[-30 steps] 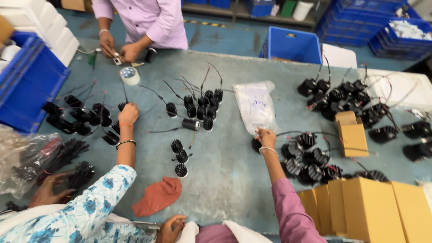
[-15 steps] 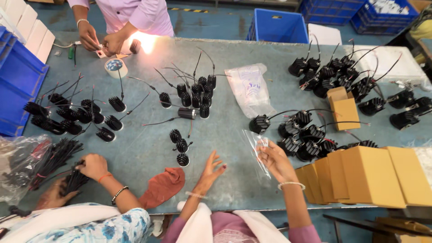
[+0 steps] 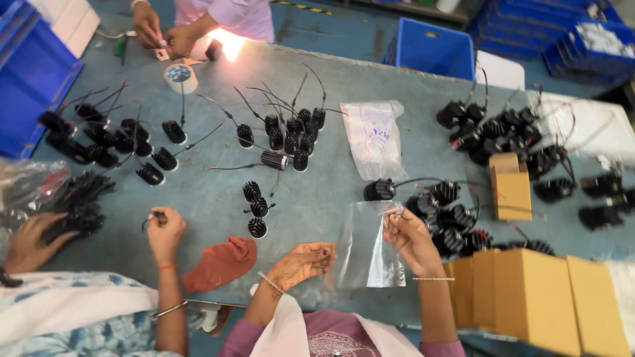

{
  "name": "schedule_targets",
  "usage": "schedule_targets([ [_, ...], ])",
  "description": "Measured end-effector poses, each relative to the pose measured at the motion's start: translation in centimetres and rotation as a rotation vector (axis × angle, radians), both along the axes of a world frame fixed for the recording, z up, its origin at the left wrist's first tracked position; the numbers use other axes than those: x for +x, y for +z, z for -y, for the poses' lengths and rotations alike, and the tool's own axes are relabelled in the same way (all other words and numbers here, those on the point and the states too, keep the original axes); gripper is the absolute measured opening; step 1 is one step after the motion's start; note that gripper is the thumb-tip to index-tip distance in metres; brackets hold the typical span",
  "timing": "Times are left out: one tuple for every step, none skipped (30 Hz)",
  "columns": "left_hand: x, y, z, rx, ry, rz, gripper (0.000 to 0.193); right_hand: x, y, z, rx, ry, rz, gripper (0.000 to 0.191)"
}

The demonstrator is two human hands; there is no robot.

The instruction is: The person picks up small black electronic components with wires from a table and places them into small cardboard boxes. They then close the boxes and set them aside. The person also handles clear plastic bags, placing components inside them.

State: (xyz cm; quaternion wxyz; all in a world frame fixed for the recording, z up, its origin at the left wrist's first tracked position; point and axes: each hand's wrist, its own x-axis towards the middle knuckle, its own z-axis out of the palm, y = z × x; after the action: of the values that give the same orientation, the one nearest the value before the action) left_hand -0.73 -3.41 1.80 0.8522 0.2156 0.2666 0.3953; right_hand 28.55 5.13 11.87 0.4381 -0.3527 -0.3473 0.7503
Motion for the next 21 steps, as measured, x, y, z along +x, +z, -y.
schedule_targets([
  [0.2, 0.4, 0.1, 0.011, 0.026, 0.059, 0.058, 0.5, -0.1, -0.9, 0.016, 0.006, 0.045, 0.019],
  [0.7, 0.7, 0.1, 0.023, 0.053, 0.120, 0.056, 1.1, -0.2, -1.7, 0.032, 0.013, 0.092, 0.020],
  [1.3, 0.9, -0.1, -0.019, 0.091, 0.074, 0.052, 1.7, -0.3, -2.4, 0.065, 0.031, 0.114, 0.020],
  [1.9, 1.1, -0.2, -0.064, 0.128, 0.029, 0.048, 2.2, -0.4, -3.0, 0.096, 0.049, 0.134, 0.021],
  [2.6, 1.2, -0.4, -0.112, 0.163, -0.017, 0.045, 2.8, -0.4, -3.6, 0.127, 0.065, 0.151, 0.021],
  [3.2, 1.2, -0.4, -0.119, 0.213, -0.033, 0.041, 3.4, -0.3, -4.1, 0.122, 0.061, 0.171, 0.020],
  [3.8, 1.3, -0.5, -0.127, 0.259, -0.052, 0.038, 4.0, -0.3, -4.4, 0.116, 0.052, 0.190, 0.020],
  [4.3, 1.4, -0.6, -0.135, 0.301, -0.071, 0.035, 4.6, -0.2, -4.7, 0.110, 0.040, 0.208, 0.020],
  [4.9, 1.5, -0.7, -0.118, 0.345, -0.148, 0.032, 5.3, -0.1, -4.8, 0.111, 0.054, 0.238, 0.020],
  [5.3, 1.6, -0.8, -0.104, 0.385, -0.228, 0.029, 6.0, -0.1, -4.8, 0.107, 0.064, 0.267, 0.020],
  [5.7, 1.8, -0.7, -0.093, 0.418, -0.310, 0.026, 6.6, -0.2, -4.7, 0.101, 0.070, 0.294, 0.020],
  [6.0, 2.0, -0.7, -0.039, 0.437, -0.401, 0.023, 7.2, -0.5, -4.5, 0.102, 0.074, 0.322, 0.020],
  [6.3, 2.2, -0.8, 0.017, 0.450, -0.494, 0.022, 7.6, -0.9, -4.3, 0.104, 0.074, 0.348, 0.020],
  [6.6, 2.5, -0.9, 0.077, 0.459, -0.587, 0.023, 8.0, -1.4, -4.0, 0.105, 0.070, 0.374, 0.020],
  [6.8, 2.7, -1.0, 0.045, 0.493, -0.617, 0.029, 8.3, -2.0, -3.6, 0.127, 0.068, 0.375, 0.020],
  [7.1, 3.0, -1.1, 0.015, 0.528, -0.645, 0.036, 8.4, -2.6, -3.3, 0.151, 0.065, 0.377, 0.021],
  [7.3, 3.2, -1.2, -0.015, 0.565, -0.671, 0.044, 8.4, -3.3, -3.0, 0.175, 0.065, 0.382, 0.021],
  [7.5, 3.5, -1.3, 0.013, 0.593, -0.643, 0.046, 8.2, -3.9, -2.6, 0.179, 0.066, 0.371, 0.021],
  [7.7, 3.8, -1.4, 0.042, 0.623, -0.613, 0.047, 8.0, -4.3, -2.3, 0.184, 0.069, 0.361, 0.021],
  [7.7, 4.1, -1.4, 0.072, 0.654, -0.582, 0.049, 7.6, -4.6, -1.9, 0.191, 0.072, 0.350, 0.021],
  [7.5, 4.4, -1.3, 0.064, 0.656, -0.610, 0.047, 7.0, -4.7, -1.6, 0.192, 0.055, 0.398, 0.022],
])
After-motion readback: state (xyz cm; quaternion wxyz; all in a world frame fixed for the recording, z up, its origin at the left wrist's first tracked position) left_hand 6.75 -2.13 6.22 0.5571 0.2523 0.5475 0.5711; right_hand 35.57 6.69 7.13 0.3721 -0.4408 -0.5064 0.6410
